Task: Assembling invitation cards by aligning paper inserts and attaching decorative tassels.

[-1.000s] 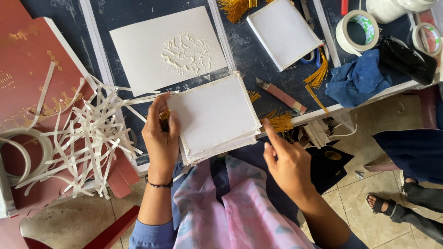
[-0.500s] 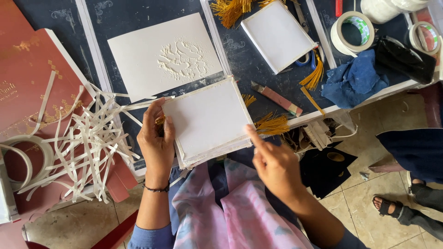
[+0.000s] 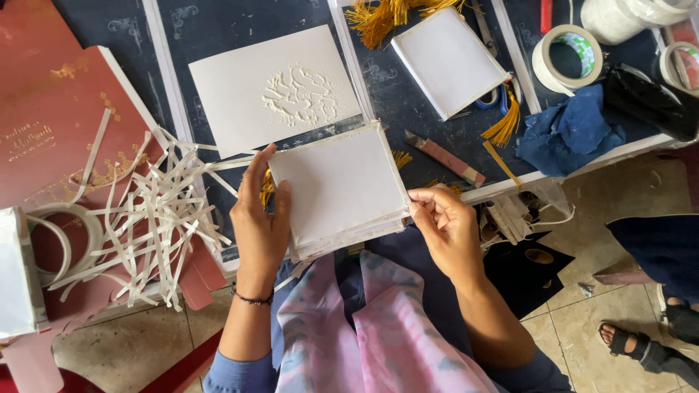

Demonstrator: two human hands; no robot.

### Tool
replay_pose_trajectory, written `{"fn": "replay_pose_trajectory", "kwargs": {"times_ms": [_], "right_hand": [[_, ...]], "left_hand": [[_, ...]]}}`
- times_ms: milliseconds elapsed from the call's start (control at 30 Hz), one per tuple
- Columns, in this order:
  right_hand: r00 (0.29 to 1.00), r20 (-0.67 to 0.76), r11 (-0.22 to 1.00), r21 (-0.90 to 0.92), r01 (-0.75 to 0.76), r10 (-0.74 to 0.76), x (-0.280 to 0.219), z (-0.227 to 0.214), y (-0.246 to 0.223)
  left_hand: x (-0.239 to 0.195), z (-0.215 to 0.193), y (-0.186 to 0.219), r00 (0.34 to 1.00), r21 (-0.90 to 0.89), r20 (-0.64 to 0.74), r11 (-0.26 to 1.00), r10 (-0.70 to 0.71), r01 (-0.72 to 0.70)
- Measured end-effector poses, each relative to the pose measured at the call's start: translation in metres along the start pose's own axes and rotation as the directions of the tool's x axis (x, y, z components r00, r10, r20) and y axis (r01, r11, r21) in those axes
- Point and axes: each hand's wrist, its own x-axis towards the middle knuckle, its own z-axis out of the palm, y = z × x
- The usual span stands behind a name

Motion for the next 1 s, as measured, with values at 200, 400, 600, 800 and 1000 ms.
{"fn": "replay_pose_trajectory", "kwargs": {"times_ms": [200, 400, 600, 800, 1000], "right_hand": [[0.987, -0.049, 0.957, 0.258, -0.132, 0.150, 0.009, 0.003, 0.011], [0.971, 0.071, 0.806, 0.546, -0.230, 0.229, 0.022, 0.011, -0.032], [0.986, 0.039, 0.904, 0.395, -0.164, 0.162, 0.014, 0.019, -0.010], [0.974, 0.051, 0.849, 0.481, -0.217, 0.220, 0.014, 0.021, -0.017], [0.982, 0.077, 0.897, 0.399, -0.190, 0.174, 0.015, 0.031, -0.018]], "left_hand": [[-0.003, 0.004, -0.017, 0.995, 0.084, 0.080, 0.994, 0.061, -0.068], [-0.008, 0.008, -0.034, 0.995, 0.050, 0.083, 0.997, 0.058, -0.063], [-0.009, -0.011, -0.021, 0.970, -0.162, 0.239, 0.987, 0.040, -0.001], [-0.017, -0.016, -0.031, 0.934, -0.321, 0.348, 0.946, 0.084, 0.035], [-0.020, -0.012, -0.049, 0.923, -0.438, 0.377, 0.893, 0.080, 0.102]]}}
